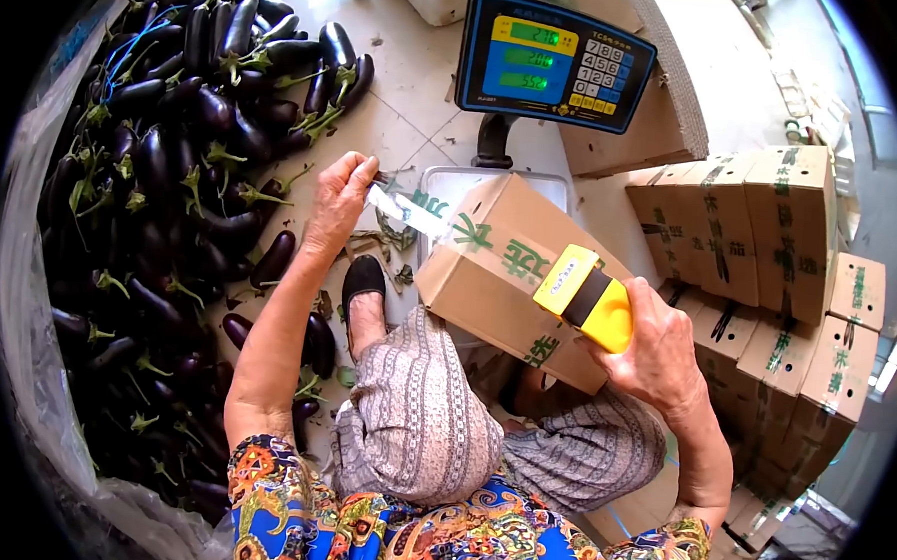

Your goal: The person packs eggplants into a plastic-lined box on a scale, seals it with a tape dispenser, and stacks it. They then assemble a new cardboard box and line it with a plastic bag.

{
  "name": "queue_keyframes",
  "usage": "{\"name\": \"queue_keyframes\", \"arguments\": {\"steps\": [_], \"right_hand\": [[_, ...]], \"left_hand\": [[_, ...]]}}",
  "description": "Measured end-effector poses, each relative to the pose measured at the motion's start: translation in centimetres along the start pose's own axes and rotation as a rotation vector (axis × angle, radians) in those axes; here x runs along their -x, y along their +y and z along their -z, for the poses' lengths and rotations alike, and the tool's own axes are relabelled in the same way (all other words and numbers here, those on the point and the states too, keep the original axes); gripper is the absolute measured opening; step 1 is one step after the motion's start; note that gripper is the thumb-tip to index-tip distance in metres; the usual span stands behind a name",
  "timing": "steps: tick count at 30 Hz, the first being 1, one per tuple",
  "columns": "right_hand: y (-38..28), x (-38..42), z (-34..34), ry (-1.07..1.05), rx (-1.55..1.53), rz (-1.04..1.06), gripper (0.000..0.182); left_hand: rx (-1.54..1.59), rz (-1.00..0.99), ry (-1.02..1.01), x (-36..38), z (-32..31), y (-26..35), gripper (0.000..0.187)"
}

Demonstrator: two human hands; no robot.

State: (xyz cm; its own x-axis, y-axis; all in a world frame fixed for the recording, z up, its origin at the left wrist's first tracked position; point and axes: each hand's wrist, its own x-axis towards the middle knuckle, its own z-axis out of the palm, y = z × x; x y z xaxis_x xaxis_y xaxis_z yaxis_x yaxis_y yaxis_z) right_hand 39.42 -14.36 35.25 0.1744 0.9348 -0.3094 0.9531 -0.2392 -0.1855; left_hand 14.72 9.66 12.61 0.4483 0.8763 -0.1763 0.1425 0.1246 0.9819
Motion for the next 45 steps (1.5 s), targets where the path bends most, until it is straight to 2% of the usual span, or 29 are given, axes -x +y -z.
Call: {"name": "queue_keyframes", "arguments": {"steps": [4, 12, 18, 20, 25, 27, 30, 31, 34, 37, 40, 41, 44, 45], "right_hand": [[-0.1, -0.6, -0.6, -0.049, 0.048, -0.022, 0.054], [-0.3, -1.5, -1.8, -0.072, 0.055, -0.030, 0.053], [-0.4, -1.9, -2.1, -0.059, 0.046, -0.037, 0.052], [-0.3, -1.9, -2.4, -0.039, 0.040, -0.033, 0.051], [-0.3, -2.0, -2.6, -0.010, 0.014, -0.025, 0.050], [-0.4, -1.9, -2.6, -0.019, -0.007, -0.048, 0.050], [-0.1, -1.8, -2.8, -0.010, -0.006, -0.043, 0.050], [0.1, -1.8, -2.9, 0.010, -0.014, -0.021, 0.051], [0.5, -1.5, -3.2, 0.025, -0.045, -0.020, 0.053], [0.9, -1.0, -3.4, 0.055, -0.098, -0.035, 0.054], [1.3, -1.1, -3.7, 0.098, -0.143, -0.005, 0.053], [1.4, -0.9, -3.7, 0.110, -0.156, 0.002, 0.053], [1.6, -0.7, -3.9, 0.137, -0.173, 0.013, 0.052], [1.7, -0.7, -3.9, 0.141, -0.179, 0.023, 0.052]], "left_hand": [[-0.209, -0.145, 0.047, 0.0, -0.7, -2.2, 0.026], [-0.239, -0.086, -0.065, 1.6, -6.7, -8.7, 0.017], [-0.203, -0.116, -0.117, 2.8, -9.8, -9.6, 0.018], [-0.242, -0.168, -0.125, 2.8, -10.0, -10.1, 0.017], [-0.394, -0.141, -0.171, 2.8, -9.6, -11.1, 0.018], [-0.478, -0.112, -0.260, 2.5, -9.5, -11.5, 0.016], [-0.488, -0.163, -0.201, 1.2, -9.5, -11.1, 0.019], [-0.329, -0.176, -0.060, 0.3, -10.1, -10.4, 0.029], [-0.032, -0.209, 0.009, -1.5, -14.5, -11.2, 0.035], [0.138, -0.118, -0.041, -1.5, -14.4, -11.6, 0.038], [0.026, -0.126, -0.136, -1.8, -13.6, -11.5, 0.036], [0.051, -0.133, -0.113, -1.8, -13.9, -11.6, 0.035], [0.094, 0.088, -0.168, -0.9, -13.8, -8.4, 0.050], [0.109, 0.066, -0.198, -0.5, -13.5, -6.1, 0.050]]}}
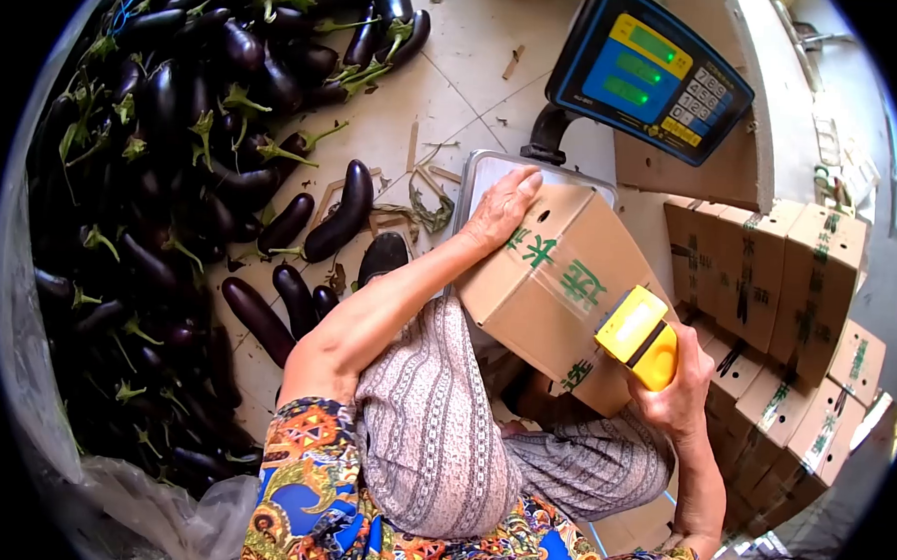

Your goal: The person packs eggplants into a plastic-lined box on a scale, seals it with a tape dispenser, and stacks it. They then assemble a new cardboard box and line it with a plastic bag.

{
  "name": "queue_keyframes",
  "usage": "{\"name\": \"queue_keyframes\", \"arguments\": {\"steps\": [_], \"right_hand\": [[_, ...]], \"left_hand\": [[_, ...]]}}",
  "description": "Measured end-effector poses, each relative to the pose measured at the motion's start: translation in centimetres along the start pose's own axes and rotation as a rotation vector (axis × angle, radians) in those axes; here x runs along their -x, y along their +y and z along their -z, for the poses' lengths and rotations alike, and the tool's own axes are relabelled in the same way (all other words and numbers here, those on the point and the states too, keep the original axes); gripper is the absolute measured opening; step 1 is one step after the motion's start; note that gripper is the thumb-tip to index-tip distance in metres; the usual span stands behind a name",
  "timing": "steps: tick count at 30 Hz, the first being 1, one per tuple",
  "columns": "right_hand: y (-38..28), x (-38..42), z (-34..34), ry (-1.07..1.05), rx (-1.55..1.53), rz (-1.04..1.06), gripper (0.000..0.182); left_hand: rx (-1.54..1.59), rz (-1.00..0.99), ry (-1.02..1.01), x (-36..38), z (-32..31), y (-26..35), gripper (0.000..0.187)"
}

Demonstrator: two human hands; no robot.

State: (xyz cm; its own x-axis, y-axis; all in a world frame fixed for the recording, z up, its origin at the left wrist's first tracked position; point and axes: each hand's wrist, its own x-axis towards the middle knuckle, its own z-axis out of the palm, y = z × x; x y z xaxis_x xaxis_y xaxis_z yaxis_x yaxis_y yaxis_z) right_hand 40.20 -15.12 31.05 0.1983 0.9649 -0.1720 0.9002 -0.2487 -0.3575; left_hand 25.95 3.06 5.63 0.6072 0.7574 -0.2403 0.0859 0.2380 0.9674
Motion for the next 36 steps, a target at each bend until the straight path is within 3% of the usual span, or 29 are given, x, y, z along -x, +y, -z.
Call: {"name": "queue_keyframes", "arguments": {"steps": [5, 6, 9, 10, 13, 15, 21, 23, 25, 29, 36], "right_hand": [[0.2, 0.2, 0.2, 0.000, -0.036, 0.017, 0.053], [0.2, 0.2, 0.3, 0.012, -0.043, 0.024, 0.053], [0.5, 0.4, 0.3, 0.016, -0.040, 0.037, 0.054], [0.7, 0.3, 0.1, 0.055, -0.018, 0.085, 0.055], [0.5, 0.2, 0.3, 0.062, -0.009, 0.098, 0.053], [0.6, 0.0, 0.4, 0.048, 0.022, 0.118, 0.053], [1.1, 2.0, 1.8, -0.028, 0.133, 0.093, 0.056], [3.5, 4.7, 2.8, -0.012, 0.108, 0.059, 0.055], [6.1, 8.2, 3.7, 0.003, 0.109, 0.012, 0.057], [11.9, 14.2, 2.6, 0.127, 0.072, -0.009, 0.057], [16.0, 16.6, -1.4, 0.169, -0.033, -0.055, 0.058]], "left_hand": [[-0.115, -0.191, -0.126, 1.7, -1.2, 9.7, 0.053], [-0.368, -0.296, -0.071, 2.1, -1.8, 10.3, 0.055], [-0.601, -0.364, -0.052, 2.5, -2.1, 11.6, 0.058], [-0.809, -0.514, 0.019, 2.9, -2.7, 12.1, 0.059], [-0.989, -0.496, -0.046, 3.3, -3.6, 12.9, 0.059], [-1.046, -0.582, 0.013, 3.4, -3.6, 12.8, 0.057], [-1.069, -0.405, 0.001, 3.6, -3.6, 13.7, 0.043], [-1.387, -0.592, -0.208, 3.6, -2.7, 14.1, 0.030], [-1.286, -0.417, -0.099, 3.0, -2.9, 13.2, 0.056], [-1.255, -0.184, -0.073, 3.4, -3.8, 14.1, 0.061], [-1.234, -0.293, -0.051, 2.9, -3.4, 13.2, 0.057]]}}
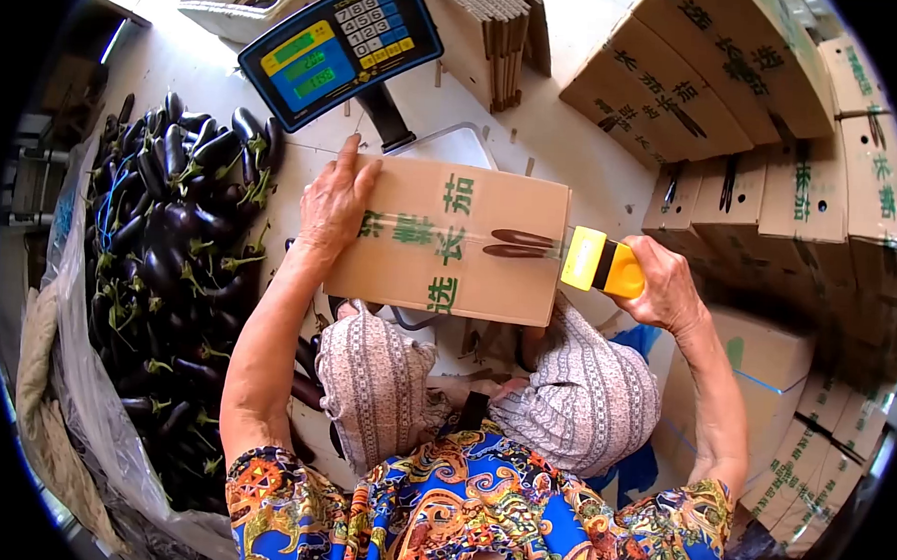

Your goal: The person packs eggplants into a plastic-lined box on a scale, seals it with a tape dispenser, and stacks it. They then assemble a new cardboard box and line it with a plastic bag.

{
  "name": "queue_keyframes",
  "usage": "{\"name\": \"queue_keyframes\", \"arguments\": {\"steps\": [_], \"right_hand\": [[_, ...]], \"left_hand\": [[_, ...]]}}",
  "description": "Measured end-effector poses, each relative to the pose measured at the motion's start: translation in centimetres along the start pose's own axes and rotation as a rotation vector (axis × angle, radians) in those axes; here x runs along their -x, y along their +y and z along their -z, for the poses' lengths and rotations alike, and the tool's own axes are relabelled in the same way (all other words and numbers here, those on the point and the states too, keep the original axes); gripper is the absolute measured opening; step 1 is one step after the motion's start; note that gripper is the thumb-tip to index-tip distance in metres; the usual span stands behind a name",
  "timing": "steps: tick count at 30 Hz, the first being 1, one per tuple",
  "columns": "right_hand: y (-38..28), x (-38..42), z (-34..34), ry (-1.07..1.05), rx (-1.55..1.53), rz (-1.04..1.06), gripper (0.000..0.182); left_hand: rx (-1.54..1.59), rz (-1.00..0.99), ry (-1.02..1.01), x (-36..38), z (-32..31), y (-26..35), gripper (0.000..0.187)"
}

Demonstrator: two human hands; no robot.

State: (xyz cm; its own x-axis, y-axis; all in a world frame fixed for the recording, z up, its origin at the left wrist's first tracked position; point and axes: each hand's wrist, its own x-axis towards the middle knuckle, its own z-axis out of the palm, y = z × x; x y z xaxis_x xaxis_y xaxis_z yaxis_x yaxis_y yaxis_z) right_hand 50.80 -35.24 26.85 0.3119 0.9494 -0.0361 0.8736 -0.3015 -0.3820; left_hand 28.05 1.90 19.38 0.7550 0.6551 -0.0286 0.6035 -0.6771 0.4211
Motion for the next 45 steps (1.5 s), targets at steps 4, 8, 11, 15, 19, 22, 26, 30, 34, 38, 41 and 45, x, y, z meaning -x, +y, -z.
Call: {"name": "queue_keyframes", "arguments": {"steps": [4, 8, 11, 15, 19, 22, 26, 30, 34, 38, 41, 45], "right_hand": [[1.1, 0.5, -2.2, -0.002, -0.058, -0.011, 0.058], [2.0, 0.3, -4.4, 0.023, -0.151, -0.018, 0.056], [2.5, 0.7, -7.1, 0.047, -0.273, -0.054, 0.058], [2.8, 1.1, -10.8, 0.129, -0.401, -0.059, 0.064], [3.8, 0.7, -11.8, 0.159, -0.458, 0.000, 0.062], [4.8, 0.7, -12.6, 0.141, -0.473, 0.002, 0.060], [7.4, 2.7, -15.9, 0.184, -0.403, -0.019, 0.054], [11.9, 8.0, -17.8, 0.075, -0.238, -0.178, 0.050], [10.5, 8.7, -17.2, -0.028, -0.117, -0.302, 0.049], [7.3, 5.4, -15.7, -0.201, -0.019, -0.415, 0.044], [5.5, 2.6, -15.9, -0.278, 0.085, -0.434, 0.030], [3.5, -3.5, -18.7, -0.285, 0.257, -0.346, 0.040]], "left_hand": [[0.016, 0.000, 0.002, -0.1, 0.1, 0.1, 0.054], [0.021, -0.011, 0.005, -0.1, -0.1, -0.1, 0.054], [0.065, 0.006, -0.005, -0.1, 0.0, -0.2, 0.054], [0.085, -0.012, 0.025, -0.1, 0.0, 0.1, 0.054], [0.054, 0.009, -0.005, -0.1, 0.3, 0.5, 0.053], [0.039, -0.032, 0.016, -0.1, 0.3, 0.3, 0.052], [0.019, -0.066, 0.026, -0.1, 0.2, -0.3, 0.050], [0.040, -0.015, 0.011, -0.2, 0.1, 0.2, 0.051], [0.057, 0.023, 0.006, -0.2, 0.2, 0.3, 0.051], [0.054, 0.016, 0.012, -0.1, 0.0, 0.2, 0.052], [0.046, 0.024, 0.011, -0.2, 0.2, 0.8, 0.053], [0.033, -0.030, 0.049, -0.1, -0.3, 0.0, 0.053]]}}
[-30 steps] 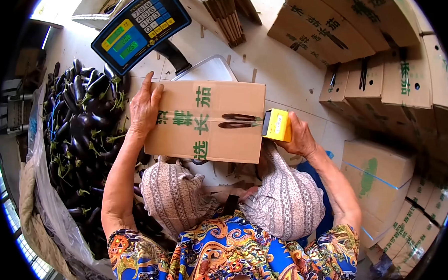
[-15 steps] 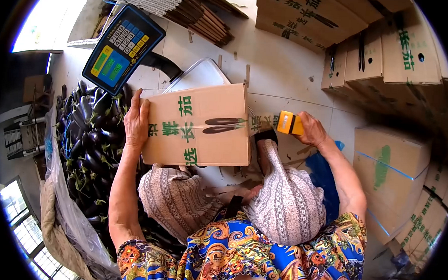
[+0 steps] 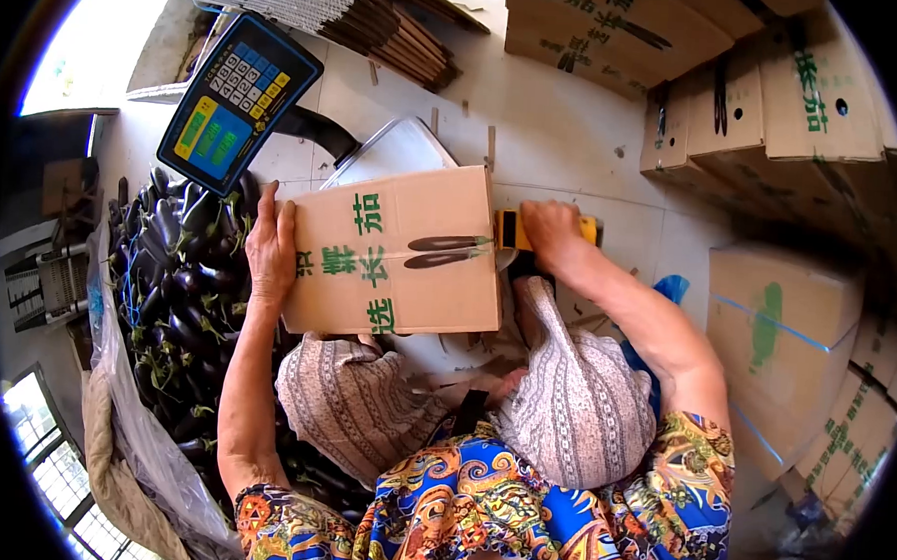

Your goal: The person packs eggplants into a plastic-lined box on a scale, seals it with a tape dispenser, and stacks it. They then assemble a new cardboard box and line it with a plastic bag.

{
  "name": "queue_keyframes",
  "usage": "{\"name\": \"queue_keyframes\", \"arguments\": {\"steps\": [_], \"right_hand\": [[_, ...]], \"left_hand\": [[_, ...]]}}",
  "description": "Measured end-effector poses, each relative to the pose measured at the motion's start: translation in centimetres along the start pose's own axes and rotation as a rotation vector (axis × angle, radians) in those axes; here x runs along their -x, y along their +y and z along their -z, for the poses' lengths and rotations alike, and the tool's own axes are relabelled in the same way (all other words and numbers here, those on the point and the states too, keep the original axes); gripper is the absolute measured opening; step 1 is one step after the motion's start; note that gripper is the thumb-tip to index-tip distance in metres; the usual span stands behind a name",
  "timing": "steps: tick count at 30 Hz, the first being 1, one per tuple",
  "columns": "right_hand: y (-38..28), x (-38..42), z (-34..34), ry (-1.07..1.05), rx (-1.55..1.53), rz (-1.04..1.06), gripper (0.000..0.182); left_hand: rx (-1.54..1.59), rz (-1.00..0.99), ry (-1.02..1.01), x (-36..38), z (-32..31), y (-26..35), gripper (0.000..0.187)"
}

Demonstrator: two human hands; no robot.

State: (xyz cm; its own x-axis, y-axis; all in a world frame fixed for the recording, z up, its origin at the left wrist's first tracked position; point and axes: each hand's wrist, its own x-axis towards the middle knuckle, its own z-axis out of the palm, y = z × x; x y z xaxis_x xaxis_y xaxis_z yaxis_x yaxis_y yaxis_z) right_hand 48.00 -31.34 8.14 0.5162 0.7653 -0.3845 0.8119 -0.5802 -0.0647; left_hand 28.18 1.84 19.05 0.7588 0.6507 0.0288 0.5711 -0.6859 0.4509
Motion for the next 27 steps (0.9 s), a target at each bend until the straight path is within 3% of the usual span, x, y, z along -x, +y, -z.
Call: {"name": "queue_keyframes", "arguments": {"steps": [3, 7, 8, 9, 10, 12, 15, 17, 19, 21, 22, 27], "right_hand": [[-2.1, -2.3, -1.7, 0.172, 0.082, -0.144, 0.038], [0.9, -0.5, 0.7, -0.140, 0.022, 0.016, 0.036], [3.7, 0.6, -1.3, -0.006, -0.182, 0.003, 0.043], [4.9, 1.5, -0.5, -0.105, -0.075, -0.083, 0.058], [5.7, 2.2, 3.1, -0.365, -0.159, -0.244, 0.088], [7.5, 5.3, 4.9, -0.231, -0.067, -0.153, 0.100], [4.0, 3.7, 5.3, 0.231, -0.871, -0.126, 0.086], [-1.9, 2.9, 10.8, 0.536, -0.837, 0.103, 0.074], [-6.6, 1.4, 14.0, 0.633, -0.608, 0.224, 0.067], [-9.6, -0.3, 12.9, 0.572, -0.376, 0.272, 0.063], [-10.1, -1.3, 11.7, 0.542, -0.212, 0.301, 0.062], [-10.5, -2.1, 12.8, 0.541, -0.218, 0.262, 0.061]], "left_hand": [[0.098, 0.004, -0.009, -0.4, 0.1, 1.1, 0.052], [0.156, 0.049, -0.044, 0.0, 0.5, 0.7, 0.057], [0.191, 0.091, -0.091, 0.0, 0.8, 0.8, 0.059], [0.302, 0.124, -0.107, 0.0, 0.9, 0.6, 0.061], [0.415, 0.158, -0.124, -0.1, 0.8, 0.4, 0.062], [0.633, 0.233, -0.180, -0.3, 0.7, 0.1, 0.065], [0.891, 0.355, -0.219, 0.0, 0.7, -0.6, 0.064], [0.263, 0.056, -0.010, -0.1, -0.3, -1.4, 0.065], [-0.272, -0.227, 0.123, 0.3, -0.5, 0.9, 0.069], [-0.350, -0.299, -0.065, 1.1, -0.7, 5.9, 0.067], [-0.316, -0.387, -0.055, 1.0, -1.7, 6.9, 0.064], [-0.156, -0.503, -0.030, 0.1, -3.5, 8.6, 0.055]]}}
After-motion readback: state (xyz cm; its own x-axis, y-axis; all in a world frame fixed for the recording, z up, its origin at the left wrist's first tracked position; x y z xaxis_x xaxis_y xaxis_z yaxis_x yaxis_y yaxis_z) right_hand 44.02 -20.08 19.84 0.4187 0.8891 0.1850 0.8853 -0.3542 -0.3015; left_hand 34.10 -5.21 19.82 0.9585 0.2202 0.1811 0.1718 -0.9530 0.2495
